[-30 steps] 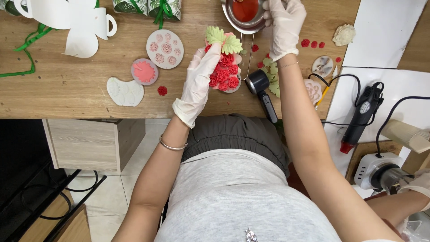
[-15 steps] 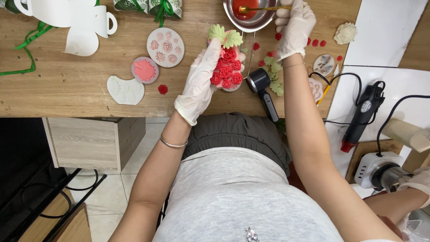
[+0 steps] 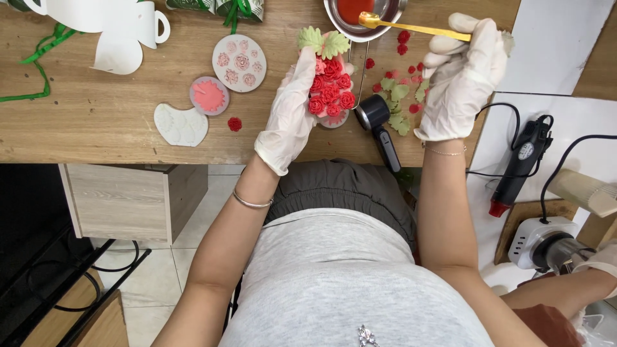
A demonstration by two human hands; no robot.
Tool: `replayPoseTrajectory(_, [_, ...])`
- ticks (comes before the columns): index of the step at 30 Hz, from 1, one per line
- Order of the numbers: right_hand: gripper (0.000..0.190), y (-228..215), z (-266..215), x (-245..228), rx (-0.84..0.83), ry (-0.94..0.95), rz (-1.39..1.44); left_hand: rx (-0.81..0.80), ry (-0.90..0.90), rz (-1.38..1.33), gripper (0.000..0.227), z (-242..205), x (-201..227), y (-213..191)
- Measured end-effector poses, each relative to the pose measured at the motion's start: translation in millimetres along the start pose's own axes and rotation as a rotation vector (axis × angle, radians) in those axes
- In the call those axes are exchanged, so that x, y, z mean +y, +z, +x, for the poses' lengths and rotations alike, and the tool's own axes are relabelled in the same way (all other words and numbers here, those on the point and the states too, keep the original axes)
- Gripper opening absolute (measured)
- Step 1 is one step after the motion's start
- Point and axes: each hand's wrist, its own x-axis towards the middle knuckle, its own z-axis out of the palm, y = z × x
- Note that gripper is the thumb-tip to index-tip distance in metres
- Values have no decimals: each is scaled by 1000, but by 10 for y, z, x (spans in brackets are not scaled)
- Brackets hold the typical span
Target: Assemble and decorate a strawberry-shaped candle made of wax rose components by attaching green wax leaves and using a heat gun to bond parts together.
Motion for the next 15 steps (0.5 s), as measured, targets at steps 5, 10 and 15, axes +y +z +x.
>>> replayPoseTrajectory(5, [41,62,-49,7,50,3,22,-48,48,29,50,20,-28,-21])
replayPoseTrajectory(10, [41,107,-109,-72,53,-18,8,-39,96,47,46,22,-37,-52])
replayPoseTrajectory(15, [40,157,-232,-308,-24,-13,21,74,44,62,47,-4,31,12])
